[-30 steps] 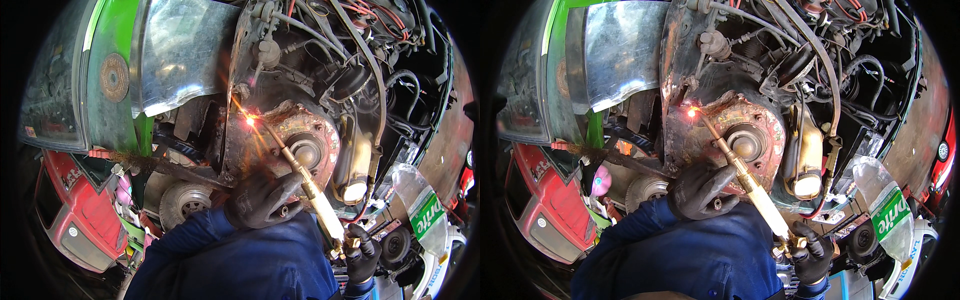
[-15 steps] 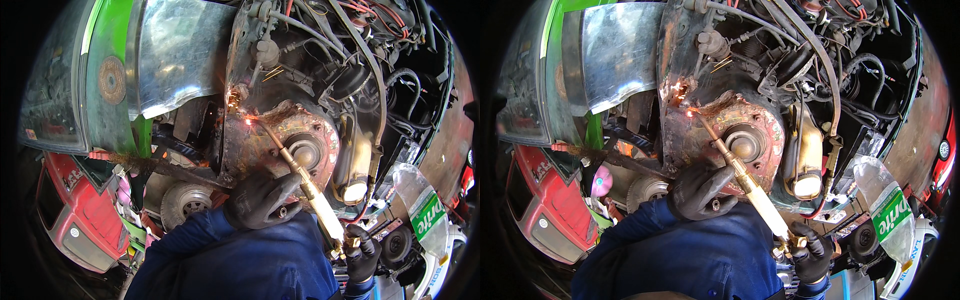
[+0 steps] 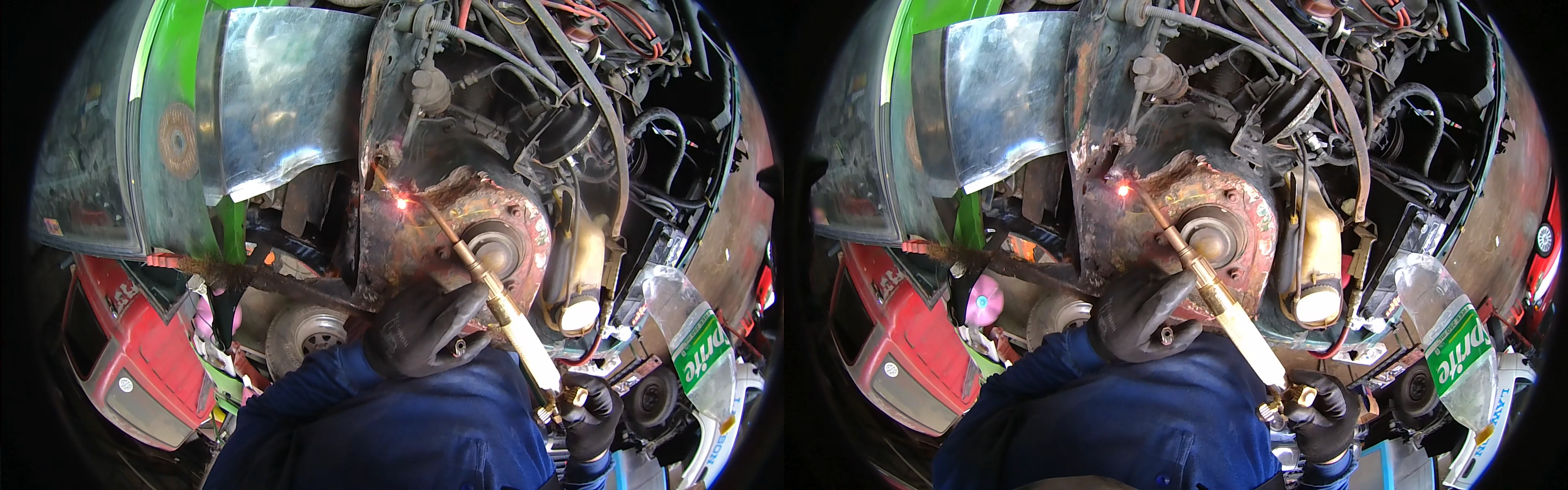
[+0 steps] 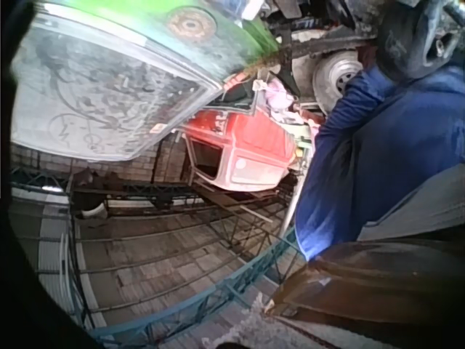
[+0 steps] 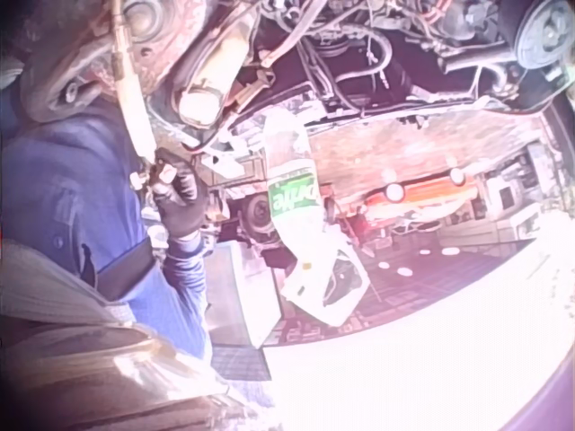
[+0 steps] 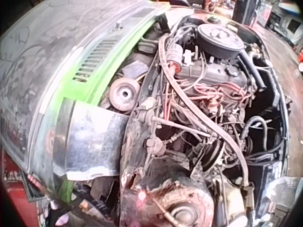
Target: The person uses a blowtorch to heat and cut a metal bracket on the front of a green car. They then use a hammer to remove the cut piece and inspect the area.
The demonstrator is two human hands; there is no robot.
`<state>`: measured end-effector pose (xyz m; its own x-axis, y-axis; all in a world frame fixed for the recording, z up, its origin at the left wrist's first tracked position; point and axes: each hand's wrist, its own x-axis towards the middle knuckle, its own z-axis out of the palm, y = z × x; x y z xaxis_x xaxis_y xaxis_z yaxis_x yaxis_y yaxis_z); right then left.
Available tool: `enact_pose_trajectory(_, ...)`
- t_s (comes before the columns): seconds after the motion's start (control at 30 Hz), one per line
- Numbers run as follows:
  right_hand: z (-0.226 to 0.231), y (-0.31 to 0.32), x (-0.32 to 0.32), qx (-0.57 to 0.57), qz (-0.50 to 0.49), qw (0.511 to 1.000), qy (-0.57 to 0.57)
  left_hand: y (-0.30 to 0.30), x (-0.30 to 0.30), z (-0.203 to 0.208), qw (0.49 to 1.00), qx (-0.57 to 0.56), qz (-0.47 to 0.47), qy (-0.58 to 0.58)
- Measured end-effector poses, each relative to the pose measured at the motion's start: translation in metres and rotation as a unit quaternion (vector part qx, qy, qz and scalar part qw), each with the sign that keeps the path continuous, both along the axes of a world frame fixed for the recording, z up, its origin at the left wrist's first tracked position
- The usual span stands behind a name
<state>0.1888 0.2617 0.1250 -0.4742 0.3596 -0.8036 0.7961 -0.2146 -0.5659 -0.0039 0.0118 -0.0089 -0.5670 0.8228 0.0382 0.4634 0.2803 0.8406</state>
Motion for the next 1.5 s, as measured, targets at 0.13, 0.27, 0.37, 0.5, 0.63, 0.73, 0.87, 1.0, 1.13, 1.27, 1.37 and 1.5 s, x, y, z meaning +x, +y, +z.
enact_pose_trajectory(0.13,-0.002,0.002,0.001,-0.012,-0.025,1.0,0.013,-0.003,0.001,-0.001,1.0,-0.009,-0.018,-0.012)
enact_pose_trajectory(0.27,-0.002,0.005,0.0,-0.02,-0.019,1.0,0.009,-0.004,0.002,-0.001,1.0,-0.01,-0.019,-0.007)
enact_pose_trajectory(0.37,-0.003,0.005,-0.002,-0.011,-0.006,1.0,0.013,-0.003,0.001,-0.001,1.0,-0.002,-0.016,-0.004)
enact_pose_trajectory(0.5,-0.003,0.004,-0.006,-0.011,-0.013,1.0,0.01,-0.001,0.0,0.001,1.0,-0.01,-0.015,-0.003)
enact_pose_trajectory(0.63,-0.001,0.003,-0.006,0.01,-0.011,0.999,-0.037,0.0,-0.002,0.002,1.0,0.004,-0.012,0.002)
enact_pose_trajectory(0.73,-0.002,0.003,-0.002,0.005,-0.017,1.0,-0.026,0.0,-0.002,0.002,1.0,0.004,-0.014,-0.012)
enact_pose_trajectory(0.87,-0.004,0.006,0.004,-0.001,0.002,1.0,-0.004,0.0,-0.001,0.001,1.0,0.001,-0.012,-0.004)
enact_pose_trajectory(1.0,-0.004,0.008,0.007,0.013,0.033,0.999,-0.005,-0.001,0.001,0.0,1.0,-0.002,-0.012,0.001)
enact_pose_trajectory(1.13,-0.005,0.007,0.007,0.012,0.028,1.0,0.001,-0.003,0.003,-0.001,1.0,-0.004,-0.014,-0.001)
enact_pose_trajectory(1.27,-0.005,0.008,0.006,0.022,0.045,0.999,0.001,-0.003,0.003,-0.001,1.0,-0.003,-0.014,-0.001)
enact_pose_trajectory(1.37,-0.005,0.008,0.004,0.026,0.059,0.998,0.006,-0.002,0.003,-0.002,1.0,-0.001,-0.012,-0.002)
enact_pose_trajectory(1.5,-0.003,0.005,0.0,0.048,0.063,0.997,-0.003,-0.002,0.003,0.0,1.0,-0.007,-0.012,-0.001)
